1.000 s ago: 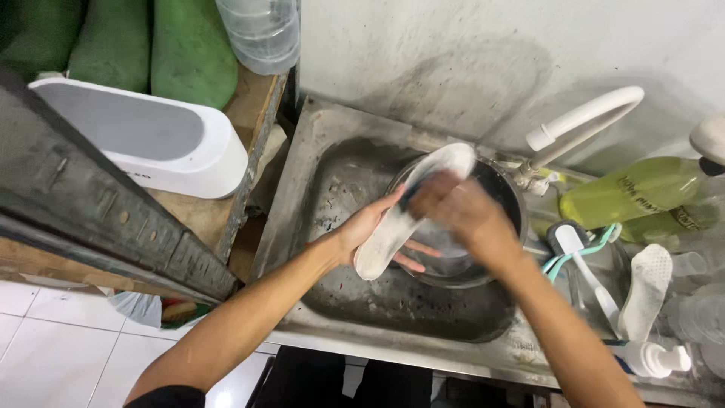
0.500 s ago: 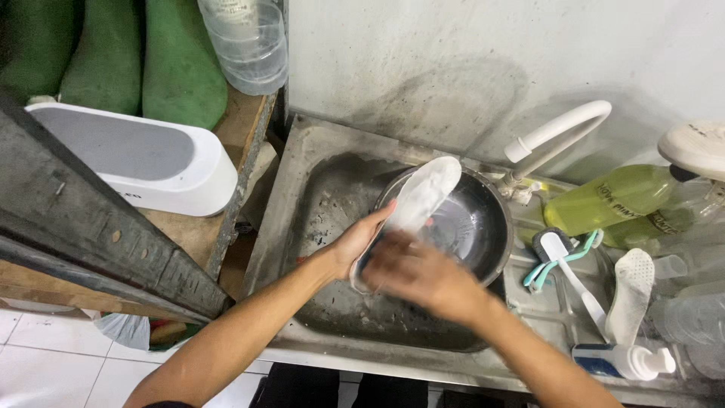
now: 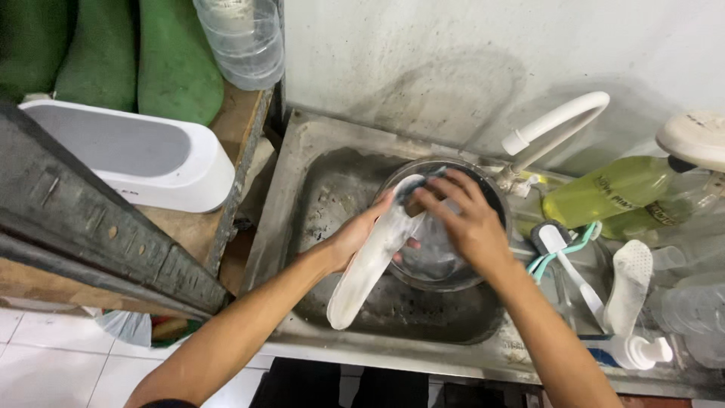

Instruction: The person cleans a white shoe insole by applying liquid cleaner and scrubbing it with a brush and a cloth in a sink. They then rinse the insole and the sink basin. Finally, the person wets a canvas sneaker under the tap and places it on a towel.

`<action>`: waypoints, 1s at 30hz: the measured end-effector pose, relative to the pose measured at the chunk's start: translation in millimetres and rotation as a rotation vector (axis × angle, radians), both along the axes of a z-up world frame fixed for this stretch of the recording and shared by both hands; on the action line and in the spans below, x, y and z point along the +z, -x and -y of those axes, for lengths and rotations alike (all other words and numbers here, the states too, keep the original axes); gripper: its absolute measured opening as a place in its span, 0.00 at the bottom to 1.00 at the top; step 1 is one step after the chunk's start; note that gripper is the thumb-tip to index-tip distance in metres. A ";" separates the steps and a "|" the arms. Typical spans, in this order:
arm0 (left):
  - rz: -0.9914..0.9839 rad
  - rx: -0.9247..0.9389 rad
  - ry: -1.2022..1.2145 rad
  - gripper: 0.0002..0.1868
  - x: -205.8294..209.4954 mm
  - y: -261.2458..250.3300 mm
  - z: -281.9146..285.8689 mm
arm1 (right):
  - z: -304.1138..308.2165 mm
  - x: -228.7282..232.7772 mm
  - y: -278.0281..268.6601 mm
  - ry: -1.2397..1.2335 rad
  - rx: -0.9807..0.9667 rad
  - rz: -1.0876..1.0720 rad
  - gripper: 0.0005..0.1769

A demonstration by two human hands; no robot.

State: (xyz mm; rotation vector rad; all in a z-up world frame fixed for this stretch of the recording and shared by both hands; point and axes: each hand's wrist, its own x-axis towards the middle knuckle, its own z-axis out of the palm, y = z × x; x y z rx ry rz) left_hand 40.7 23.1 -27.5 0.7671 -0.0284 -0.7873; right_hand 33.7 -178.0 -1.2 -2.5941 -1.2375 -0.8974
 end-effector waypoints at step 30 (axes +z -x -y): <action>-0.148 -0.102 -0.028 0.28 -21.0 -17.5 2.5 | -13.0 14.5 10.2 -0.092 0.078 -0.208 0.14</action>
